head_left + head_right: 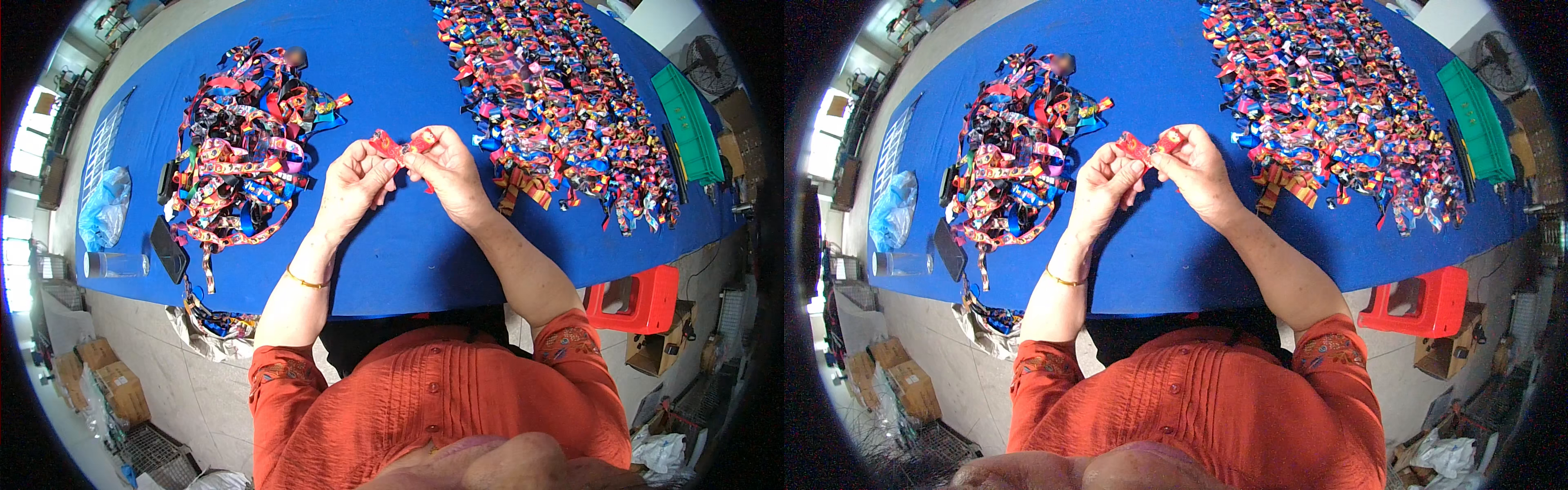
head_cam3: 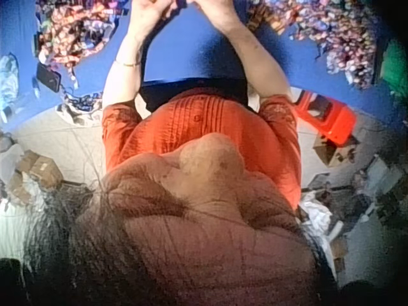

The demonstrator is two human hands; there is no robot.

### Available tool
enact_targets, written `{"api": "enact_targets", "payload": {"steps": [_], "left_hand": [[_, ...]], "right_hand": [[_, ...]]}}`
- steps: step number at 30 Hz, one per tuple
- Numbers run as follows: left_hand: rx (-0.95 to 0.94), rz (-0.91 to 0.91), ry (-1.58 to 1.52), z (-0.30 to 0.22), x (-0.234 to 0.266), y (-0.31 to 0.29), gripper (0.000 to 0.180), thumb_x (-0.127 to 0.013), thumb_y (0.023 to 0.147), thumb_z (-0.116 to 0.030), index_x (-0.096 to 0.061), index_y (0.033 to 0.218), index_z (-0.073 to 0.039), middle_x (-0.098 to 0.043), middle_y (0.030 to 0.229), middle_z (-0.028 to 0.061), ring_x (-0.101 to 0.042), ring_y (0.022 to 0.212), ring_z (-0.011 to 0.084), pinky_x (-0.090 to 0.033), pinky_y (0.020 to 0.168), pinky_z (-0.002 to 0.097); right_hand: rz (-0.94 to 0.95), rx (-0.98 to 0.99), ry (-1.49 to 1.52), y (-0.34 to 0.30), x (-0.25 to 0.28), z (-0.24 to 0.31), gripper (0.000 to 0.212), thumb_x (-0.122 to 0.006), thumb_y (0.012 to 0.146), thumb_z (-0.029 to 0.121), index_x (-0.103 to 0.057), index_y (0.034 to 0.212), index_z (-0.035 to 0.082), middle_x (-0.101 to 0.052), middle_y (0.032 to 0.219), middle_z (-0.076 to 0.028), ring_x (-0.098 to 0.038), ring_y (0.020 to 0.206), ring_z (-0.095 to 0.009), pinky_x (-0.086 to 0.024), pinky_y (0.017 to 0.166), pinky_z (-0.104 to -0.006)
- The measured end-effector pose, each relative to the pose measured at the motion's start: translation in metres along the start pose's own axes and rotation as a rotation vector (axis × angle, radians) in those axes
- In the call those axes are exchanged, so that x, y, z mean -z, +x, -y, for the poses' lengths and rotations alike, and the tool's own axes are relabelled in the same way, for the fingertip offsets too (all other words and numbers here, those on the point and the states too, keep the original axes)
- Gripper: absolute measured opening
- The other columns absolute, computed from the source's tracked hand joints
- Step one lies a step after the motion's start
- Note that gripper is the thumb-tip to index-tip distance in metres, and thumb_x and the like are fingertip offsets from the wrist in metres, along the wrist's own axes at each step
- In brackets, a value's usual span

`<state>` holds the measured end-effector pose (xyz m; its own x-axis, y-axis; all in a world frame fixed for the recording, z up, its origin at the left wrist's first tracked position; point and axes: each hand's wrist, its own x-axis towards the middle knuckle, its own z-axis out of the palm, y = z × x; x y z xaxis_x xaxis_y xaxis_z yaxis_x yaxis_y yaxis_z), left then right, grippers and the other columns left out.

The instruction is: Measuring and tying colorful ribbons at a workstation.

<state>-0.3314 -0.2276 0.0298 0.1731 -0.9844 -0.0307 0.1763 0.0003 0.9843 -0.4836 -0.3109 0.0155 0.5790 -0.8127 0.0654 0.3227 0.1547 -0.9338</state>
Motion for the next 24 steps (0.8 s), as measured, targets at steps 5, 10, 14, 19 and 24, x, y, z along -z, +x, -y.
{"api": "enact_targets", "payload": {"steps": [5,10,14,19,24], "left_hand": [[-0.006,0.017,-0.036,0.003,-0.004,0.002,0.014,-0.062,0.095,-0.019,-0.059,0.098,-0.006,-0.061,0.068,-0.0001,-0.048,0.05,0.0034,-0.037,0.043,0.0178],[0.014,-0.004,0.011,0.003,0.0,0.002,0.015,-0.062,0.095,-0.02,-0.059,0.095,-0.006,-0.06,0.069,-0.0006,-0.05,0.053,0.0033,-0.039,0.045,0.0186],[0.028,0.011,0.02,0.002,0.0,0.001,0.014,-0.059,0.096,-0.022,-0.059,0.093,-0.008,-0.059,0.07,-0.0019,-0.047,0.052,0.0033,-0.035,0.046,0.0177],[0.042,-0.001,0.009,0.004,0.0,0.001,0.016,-0.054,0.099,-0.024,-0.058,0.091,-0.011,-0.056,0.067,-0.0036,-0.042,0.052,0.0012,-0.028,0.045,0.0169],[0.072,-0.046,-0.132,0.005,-0.006,0.001,0.024,-0.048,0.101,-0.027,-0.057,0.091,-0.008,-0.054,0.064,-0.0022,-0.041,0.049,0.0032,-0.028,0.044,0.0182]], "right_hand": [[0.046,-0.02,0.022,0.001,0.004,-0.004,0.026,-0.063,0.089,0.0,-0.047,0.11,0.001,-0.06,0.093,-0.006,-0.059,0.076,-0.01,-0.049,0.064,-0.0227],[0.085,-0.079,0.01,-0.004,-0.001,0.001,0.019,-0.062,0.092,0.007,-0.05,0.106,0.002,-0.062,0.09,-0.005,-0.059,0.072,-0.009,-0.048,0.062,-0.0213],[0.036,-0.175,-0.023,-0.001,0.006,-0.002,0.015,-0.061,0.094,0.011,-0.053,0.102,0.002,-0.063,0.089,-0.005,-0.059,0.072,-0.008,-0.047,0.059,-0.0201],[-0.053,-0.103,0.023,-0.005,-0.009,0.005,0.009,-0.056,0.096,0.007,-0.053,0.1,0.001,-0.063,0.091,-0.007,-0.062,0.08,-0.009,-0.054,0.067,-0.0236],[-0.1,-0.093,-0.072,-0.008,-0.016,0.009,0.01,-0.055,0.097,0.007,-0.053,0.102,-0.001,-0.062,0.092,-0.008,-0.063,0.084,-0.011,-0.055,0.073,-0.0258]]}}
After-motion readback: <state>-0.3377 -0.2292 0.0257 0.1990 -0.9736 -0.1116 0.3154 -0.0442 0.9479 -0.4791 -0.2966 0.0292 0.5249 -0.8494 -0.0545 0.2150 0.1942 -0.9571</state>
